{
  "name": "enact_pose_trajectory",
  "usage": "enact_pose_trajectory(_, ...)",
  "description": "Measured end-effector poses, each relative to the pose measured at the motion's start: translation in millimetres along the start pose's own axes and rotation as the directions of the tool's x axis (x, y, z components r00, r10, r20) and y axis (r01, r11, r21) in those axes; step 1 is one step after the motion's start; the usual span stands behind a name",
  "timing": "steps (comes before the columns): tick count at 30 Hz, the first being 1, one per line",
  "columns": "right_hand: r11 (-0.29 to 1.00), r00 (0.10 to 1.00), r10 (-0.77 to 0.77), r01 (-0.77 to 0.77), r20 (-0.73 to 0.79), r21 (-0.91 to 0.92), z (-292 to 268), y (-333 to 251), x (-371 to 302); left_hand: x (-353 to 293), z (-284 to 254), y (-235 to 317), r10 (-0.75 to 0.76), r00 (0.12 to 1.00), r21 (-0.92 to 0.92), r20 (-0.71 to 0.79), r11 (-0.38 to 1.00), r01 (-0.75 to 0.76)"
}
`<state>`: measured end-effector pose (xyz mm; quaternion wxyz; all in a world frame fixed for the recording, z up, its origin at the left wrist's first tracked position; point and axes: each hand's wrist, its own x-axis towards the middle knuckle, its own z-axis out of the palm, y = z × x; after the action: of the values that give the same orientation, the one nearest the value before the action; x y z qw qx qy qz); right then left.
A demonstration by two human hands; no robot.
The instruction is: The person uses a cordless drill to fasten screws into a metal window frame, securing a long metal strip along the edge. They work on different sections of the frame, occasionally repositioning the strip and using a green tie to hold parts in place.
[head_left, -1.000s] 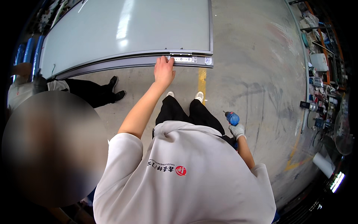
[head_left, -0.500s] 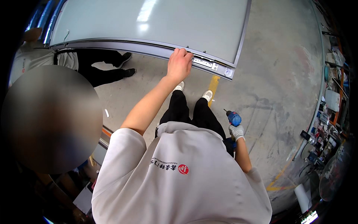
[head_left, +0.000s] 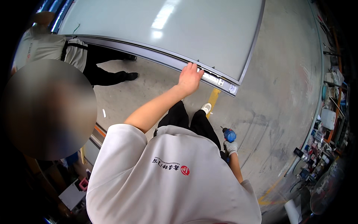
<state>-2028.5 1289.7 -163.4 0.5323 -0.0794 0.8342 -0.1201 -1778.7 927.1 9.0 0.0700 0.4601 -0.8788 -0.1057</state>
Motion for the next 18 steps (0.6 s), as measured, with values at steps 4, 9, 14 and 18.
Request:
enact_pose_trajectory(4, 1.000, 1.000, 0.018, -0.018, 0.012, -0.012, 5.1, -13.6, 1.3, -1.6, -2.3, 9.3, -0.062, 0.998, 0.013, -0.027, 0.998, 0.062)
enact_pose_trajectory(9, 1.000, 1.000, 0.015, -0.016, -0.025, -0.020, 14.1, -22.7, 5.0, -0.1, 5.6, 6.1, -0.071, 0.992, -0.025, -0.109, 0.997, 0.068)
enact_pose_trajectory(14, 0.992, 0.996, -0.072, 0.077, -0.058, 0.099, 12.8, -33.6, -2.9, 9.6, 6.1, -3.1, 0.048, 0.997, -0.018, -0.067, 0.999, -0.049)
enact_pose_trajectory(18, 0.983, 0.990, -0.137, 0.140, 0.040, -0.122, 2.0, -83.8, -55.4, 20.7, 13.3, -5.5, 0.201, 0.973, 0.119, 0.113, 0.970, -0.215)
